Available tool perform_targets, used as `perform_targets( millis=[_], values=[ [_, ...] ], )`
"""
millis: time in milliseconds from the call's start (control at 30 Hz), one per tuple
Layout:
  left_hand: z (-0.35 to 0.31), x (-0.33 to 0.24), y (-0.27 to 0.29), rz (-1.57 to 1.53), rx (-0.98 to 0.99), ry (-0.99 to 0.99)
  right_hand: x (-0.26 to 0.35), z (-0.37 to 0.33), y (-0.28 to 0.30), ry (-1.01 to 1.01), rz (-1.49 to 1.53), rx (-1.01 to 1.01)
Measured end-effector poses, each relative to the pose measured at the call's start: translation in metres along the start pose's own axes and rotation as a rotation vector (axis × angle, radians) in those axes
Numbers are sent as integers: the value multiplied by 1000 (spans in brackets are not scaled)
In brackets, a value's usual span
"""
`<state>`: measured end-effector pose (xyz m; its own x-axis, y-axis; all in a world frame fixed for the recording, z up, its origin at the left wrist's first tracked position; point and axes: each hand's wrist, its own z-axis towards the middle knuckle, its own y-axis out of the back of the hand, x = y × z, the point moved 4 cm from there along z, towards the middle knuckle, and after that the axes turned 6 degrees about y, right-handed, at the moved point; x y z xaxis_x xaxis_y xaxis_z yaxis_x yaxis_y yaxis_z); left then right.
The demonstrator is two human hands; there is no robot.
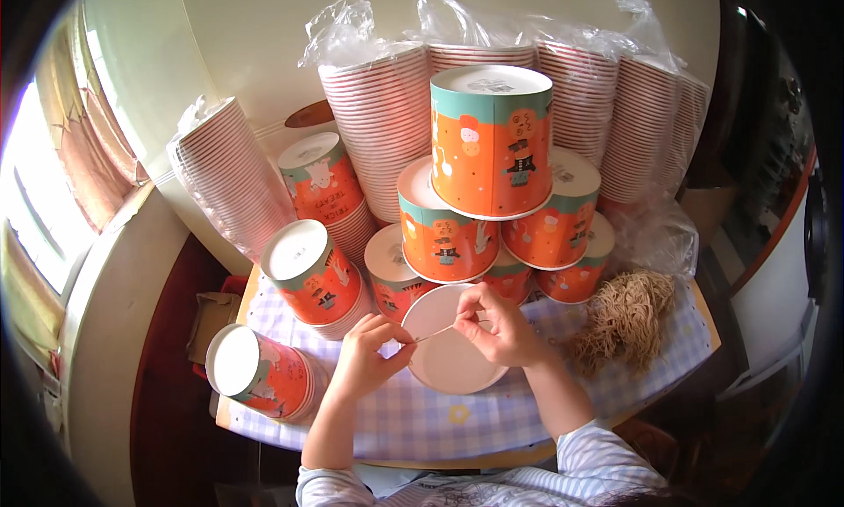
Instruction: Preparing paper bowls by attaching rubber bands and stacking them.
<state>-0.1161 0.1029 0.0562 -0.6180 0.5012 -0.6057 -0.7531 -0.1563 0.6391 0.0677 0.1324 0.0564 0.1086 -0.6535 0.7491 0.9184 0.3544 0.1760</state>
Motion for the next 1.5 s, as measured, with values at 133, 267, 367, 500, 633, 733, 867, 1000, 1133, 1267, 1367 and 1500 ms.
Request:
perform_targets(
  millis=[133,267,367,500,633,733,867,1000,1133,1267,1367,1500],
  values=[
    [-24,19,1,-56,18,187,1,2,11,28,-72,79],
    [-49,32,-4,-228,-147,311,11,5,19,99,-166,22],
    [-68,35,-23,-475,-263,371,17,1,20,122,-225,66],
    [-88,32,-46,-786,-428,541,29,-3,5,63,-227,248],
    [-95,34,-63,-1142,-584,566,41,-17,-21,211,-360,474],
    [-100,41,-69,-1208,-668,614,44,-29,-53,319,-517,554],
    [-110,53,-76,-1205,-580,688,38,-54,-89,377,-840,631],
    [-119,53,-80,-1226,-545,671,32,-64,-99,393,-1093,685],
    [-123,47,-91,-1211,-564,591,29,-58,-90,280,-1191,703],
    [-131,47,-104,-1185,-592,571,25,-57,-85,227,-1240,780],
    [-128,42,-107,-1146,-592,640,29,-63,-86,196,-1238,780],
    [-130,40,-108,-1160,-532,698,27,-65,-89,201,-1252,819]
  ],
)
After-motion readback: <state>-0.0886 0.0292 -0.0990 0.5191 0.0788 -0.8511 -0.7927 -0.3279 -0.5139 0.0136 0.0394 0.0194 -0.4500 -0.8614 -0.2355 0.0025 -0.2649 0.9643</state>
